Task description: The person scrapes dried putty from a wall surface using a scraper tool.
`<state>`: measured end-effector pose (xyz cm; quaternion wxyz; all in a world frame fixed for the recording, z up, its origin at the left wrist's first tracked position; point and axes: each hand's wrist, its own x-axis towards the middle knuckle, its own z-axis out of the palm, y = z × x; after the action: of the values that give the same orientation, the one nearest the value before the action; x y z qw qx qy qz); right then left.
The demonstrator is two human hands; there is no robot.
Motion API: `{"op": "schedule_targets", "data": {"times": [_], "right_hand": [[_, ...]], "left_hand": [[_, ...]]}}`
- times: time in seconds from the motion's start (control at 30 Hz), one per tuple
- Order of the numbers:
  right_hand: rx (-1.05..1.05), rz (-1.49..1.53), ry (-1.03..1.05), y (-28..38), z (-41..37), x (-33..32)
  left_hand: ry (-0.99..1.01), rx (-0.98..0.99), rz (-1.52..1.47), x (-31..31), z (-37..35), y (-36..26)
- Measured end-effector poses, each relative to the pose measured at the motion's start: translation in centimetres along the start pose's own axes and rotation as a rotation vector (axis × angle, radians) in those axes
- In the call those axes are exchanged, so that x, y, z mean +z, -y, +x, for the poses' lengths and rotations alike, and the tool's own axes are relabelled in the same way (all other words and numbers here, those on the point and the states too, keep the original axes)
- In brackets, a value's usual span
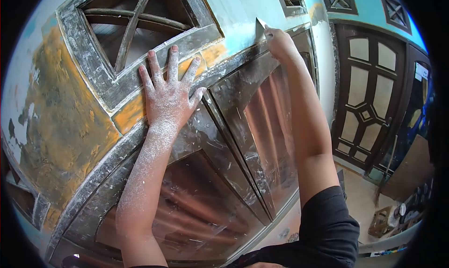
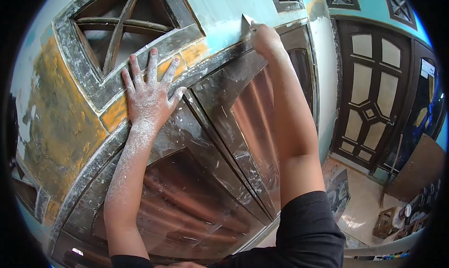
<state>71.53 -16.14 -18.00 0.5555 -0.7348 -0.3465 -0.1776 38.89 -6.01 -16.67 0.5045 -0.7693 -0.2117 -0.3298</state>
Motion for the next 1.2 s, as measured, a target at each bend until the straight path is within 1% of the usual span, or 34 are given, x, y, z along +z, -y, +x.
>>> {"op": "schedule_targets", "data": {"times": [0.03,0.1,0.13,0.17,0.23,0.3,0.33,0.37,0.43,0.47,0.5,0.57,0.67,0.7,0.77,0.8,0.83,0.9,0.93,0.97,1.03,1.07,1.1,1.17,1.2], "right_hand": [[0.061,0.06,0.074,0.9,-1.4,-0.8],[-0.174,-0.128,0.012,-0.2,-3.3,1.0],[-0.174,-0.059,-0.034,0.6,-5.7,1.5],[-0.072,-0.156,0.004,1.4,-6.4,1.5],[-0.144,-0.086,-0.059,-0.1,-5.4,2.1],[-0.041,-0.083,-0.05,-0.7,-2.8,1.7],[-0.056,-0.107,-0.056,-0.8,-2.2,1.6],[-0.062,-0.109,-0.061,-1.1,-2.2,1.7],[-0.104,-0.034,0.018,0.1,-5.6,1.2],[-0.154,-0.096,-0.038,-0.7,-6.1,2.5],[-0.111,-0.057,-0.036,-0.7,-6.2,2.6],[-0.121,-0.059,-0.085,-0.8,-5.5,2.2],[-0.059,-0.082,-0.051,-1.0,-3.5,1.4],[-0.058,-0.088,-0.046,-0.8,-4.1,1.6],[-0.123,-0.121,-0.021,-0.5,-5.8,2.0],[-0.1,-0.116,-0.042,-0.6,-5.8,2.4],[-0.137,-0.077,-0.048,-0.9,-5.5,2.3],[0.011,-0.057,-0.077,-1.3,-3.4,2.2],[-0.066,-0.102,-0.086,-1.5,-2.7,1.9],[-0.069,-0.099,-0.086,-1.7,-2.5,2.1],[-0.108,-0.12,0.023,0.2,-4.8,1.1],[-0.175,-0.107,-0.037,-0.4,-5.0,2.2],[-0.184,-0.09,-0.118,0.8,-6.1,2.1],[-0.197,-0.13,-0.085,-0.3,-3.3,1.8],[-0.158,-0.157,-0.071,-0.3,-1.6,1.6]], "left_hand": [[0.006,0.0,0.004,0.0,0.0,0.0],[0.007,-0.007,0.003,0.0,-0.1,0.0],[-0.002,-0.006,-0.004,0.1,-0.1,0.0],[-0.007,-0.001,-0.008,0.1,-0.2,0.0],[0.008,0.003,0.0,0.0,-0.2,0.0],[0.03,0.006,0.004,0.0,-0.5,-0.1],[0.021,0.003,0.0,0.0,-0.5,-0.1],[0.003,-0.004,-0.003,0.0,-0.2,-0.1],[-0.003,-0.007,-0.013,0.1,-0.3,-0.1],[-0.009,-0.005,-0.019,0.1,-0.2,-0.1],[-0.011,-0.002,-0.024,0.1,-0.2,-0.1],[0.001,-0.007,-0.038,0.0,-0.3,-0.1],[-0.006,-0.004,-0.055,0.2,-0.3,0.0],[-0.001,-0.007,-0.061,0.2,-0.3,0.0],[0.002,-0.005,-0.05,0.2,-0.2,-0.1],[0.005,-0.007,-0.044,0.3,-0.3,-0.1],[0.009,-0.014,-0.039,0.3,-0.2,0.0],[-0.004,-0.003,-0.048,0.4,-0.3,0.0],[-0.001,-0.003,-0.035,0.3,-0.3,-0.1],[-0.002,-0.004,-0.031,0.3,-0.1,0.1],[-0.017,-0.003,-0.037,0.4,-0.3,-0.1],[-0.001,-0.008,-0.043,0.2,-0.3,-0.1],[-0.009,-0.015,-0.042,0.2,-0.1,0.0],[-0.012,-0.005,-0.041,0.4,-0.2,-0.1],[-0.021,0.0,-0.038,0.3,-0.3,0.0]]}}
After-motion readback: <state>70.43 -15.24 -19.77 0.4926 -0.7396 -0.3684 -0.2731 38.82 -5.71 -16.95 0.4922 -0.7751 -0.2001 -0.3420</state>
